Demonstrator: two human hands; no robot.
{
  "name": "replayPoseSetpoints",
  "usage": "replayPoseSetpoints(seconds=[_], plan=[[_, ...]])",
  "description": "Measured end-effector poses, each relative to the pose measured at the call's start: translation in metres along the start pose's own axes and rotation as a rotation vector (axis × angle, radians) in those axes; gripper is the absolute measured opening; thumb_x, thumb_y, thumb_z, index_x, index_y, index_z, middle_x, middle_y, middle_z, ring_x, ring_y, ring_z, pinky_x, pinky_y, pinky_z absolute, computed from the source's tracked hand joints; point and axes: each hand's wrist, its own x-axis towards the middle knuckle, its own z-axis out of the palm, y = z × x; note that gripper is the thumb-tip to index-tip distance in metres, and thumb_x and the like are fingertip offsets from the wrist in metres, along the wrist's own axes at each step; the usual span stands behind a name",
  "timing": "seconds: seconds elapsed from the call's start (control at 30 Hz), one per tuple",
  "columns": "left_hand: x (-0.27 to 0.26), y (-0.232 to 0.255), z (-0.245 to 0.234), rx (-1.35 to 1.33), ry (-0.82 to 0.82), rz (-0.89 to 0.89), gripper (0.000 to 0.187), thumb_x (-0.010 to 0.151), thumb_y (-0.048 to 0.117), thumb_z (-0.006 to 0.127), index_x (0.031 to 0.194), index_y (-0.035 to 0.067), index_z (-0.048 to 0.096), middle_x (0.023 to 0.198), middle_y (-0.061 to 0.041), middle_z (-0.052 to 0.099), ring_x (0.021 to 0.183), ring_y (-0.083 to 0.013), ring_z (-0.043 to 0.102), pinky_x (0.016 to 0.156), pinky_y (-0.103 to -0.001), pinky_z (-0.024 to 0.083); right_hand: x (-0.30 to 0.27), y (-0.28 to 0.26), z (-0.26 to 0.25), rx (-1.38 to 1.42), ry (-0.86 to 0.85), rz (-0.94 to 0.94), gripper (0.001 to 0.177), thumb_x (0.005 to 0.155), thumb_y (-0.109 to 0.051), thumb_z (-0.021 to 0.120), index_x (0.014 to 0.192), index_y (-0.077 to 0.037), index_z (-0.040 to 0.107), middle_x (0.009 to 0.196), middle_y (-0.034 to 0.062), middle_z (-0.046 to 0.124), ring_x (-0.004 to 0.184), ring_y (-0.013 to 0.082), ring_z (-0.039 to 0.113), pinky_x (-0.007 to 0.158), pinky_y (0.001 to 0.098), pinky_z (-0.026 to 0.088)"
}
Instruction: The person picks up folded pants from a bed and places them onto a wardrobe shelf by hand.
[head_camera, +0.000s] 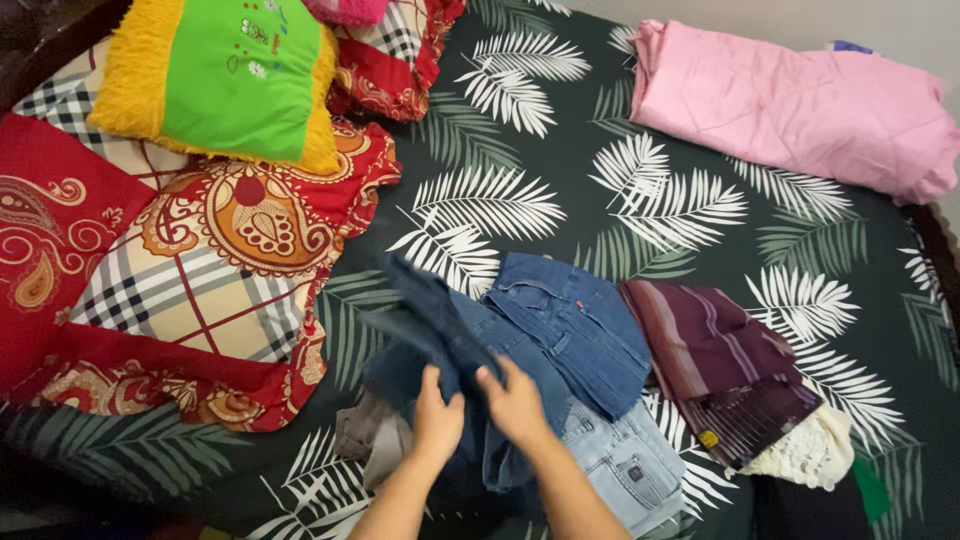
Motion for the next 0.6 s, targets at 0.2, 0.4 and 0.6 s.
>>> replayPoseSetpoints(seconds=[0.2,0.4,0.6], plan=[[0.022,0.102,-0.024,0.097,-0.201,0.137,0.033,0.082,0.004,0.066,0.113,0.005,0.054,0.102,-0.023,0.068,0.102,-0.0384,0.068,0.088,-0.043,0.053,0.023,0.011,-0.089,0.45,0.139,0.15,0.061,0.095,-0.037,0.072,0.132,0.009,0.057,0.115,0.0154,0.076,0.105,0.0217,0.072,0.094,0.0336,0.055],[0.055,0.146,-0.021,0.04,-0.236,0.236,0.031,0.08,0.0,0.063,0.107,0.007,0.051,0.089,-0.013,0.056,0.084,-0.0231,0.057,0.082,-0.033,0.048,0.014,0.03,-0.191,0.83,0.243,0.153,0.045,0.095,-0.03,0.067,0.125,0.003,0.069,0.113,0.0105,0.075,0.097,0.0194,0.07,0.086,0.033,0.055],[0.076,0.154,-0.002,-0.205,-0.397,0.368,0.035,0.073,-0.011,0.058,0.098,0.01,0.046,0.1,-0.004,0.053,0.099,-0.0127,0.053,0.083,-0.026,0.044,-0.008,0.085,-0.25,0.552,0.428,0.158,0.042,0.096,-0.026,0.067,0.126,0.004,0.068,0.116,0.0114,0.075,0.101,0.0197,0.069,0.09,0.0332,0.053]])
